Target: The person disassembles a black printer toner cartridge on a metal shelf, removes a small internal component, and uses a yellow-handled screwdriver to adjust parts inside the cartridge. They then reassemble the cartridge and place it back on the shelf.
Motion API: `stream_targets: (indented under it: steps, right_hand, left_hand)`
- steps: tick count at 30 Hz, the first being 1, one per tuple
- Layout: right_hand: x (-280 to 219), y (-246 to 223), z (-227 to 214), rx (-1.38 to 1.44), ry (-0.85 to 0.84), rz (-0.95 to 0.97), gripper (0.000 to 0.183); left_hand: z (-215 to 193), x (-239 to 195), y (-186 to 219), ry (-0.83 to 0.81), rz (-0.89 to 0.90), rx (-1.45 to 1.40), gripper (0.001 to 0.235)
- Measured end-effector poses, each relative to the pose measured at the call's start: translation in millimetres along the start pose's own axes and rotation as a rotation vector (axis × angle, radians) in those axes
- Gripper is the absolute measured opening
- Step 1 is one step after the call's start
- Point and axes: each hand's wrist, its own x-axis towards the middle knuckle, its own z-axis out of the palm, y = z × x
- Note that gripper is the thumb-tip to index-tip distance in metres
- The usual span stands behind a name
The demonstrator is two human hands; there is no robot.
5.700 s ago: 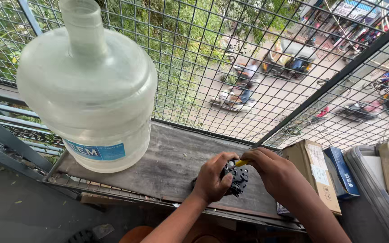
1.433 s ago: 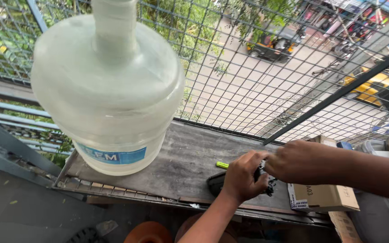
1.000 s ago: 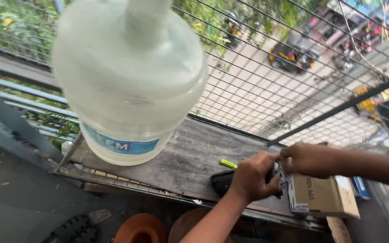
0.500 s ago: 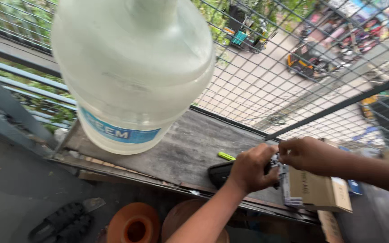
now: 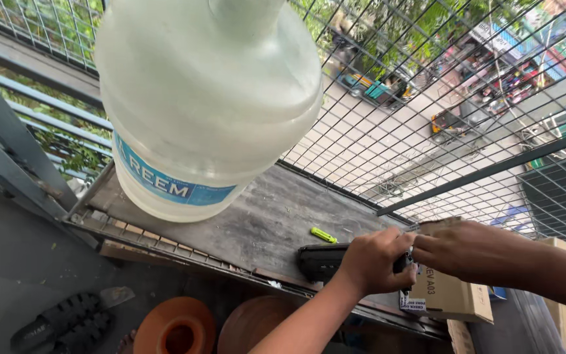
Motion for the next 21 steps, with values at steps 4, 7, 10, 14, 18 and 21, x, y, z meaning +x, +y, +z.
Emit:
stream_targets:
  steps: [4, 7, 10, 14, 18, 21]
  right_hand:
    - [4, -3, 19, 0.213, -0.147, 0.330, 0.028]
    - [15, -11, 18, 0.825, 0.145, 0.703, 0.018]
    - [28, 1, -2, 1.212, -0.096, 0.945, 0.021]
    - [31, -15, -18, 0.737, 0.067, 0.642, 0.025]
    - [25, -23, -30, 0.250, -0.043, 0.416, 0.036]
    - [19, -28, -34, -0.076, 0.088, 0.111, 0.025]
  left_hand:
    - [1, -2, -5, 0.029, 0.030, -0.001, 0.049]
    - [-4, 1, -14, 0.035, -0.035, 0.023, 0.045]
    - [-12, -1, -15, -0.024, -0.013, -0.002, 0.048]
    - [-13, 3, -4, 0.014, -0.005, 0.008, 0.044]
    - [-20, 2, -6, 0.055, 0.043, -0.049, 0.045]
    - [-22, 5, -4, 0.022, 0.040, -0.028, 0.044]
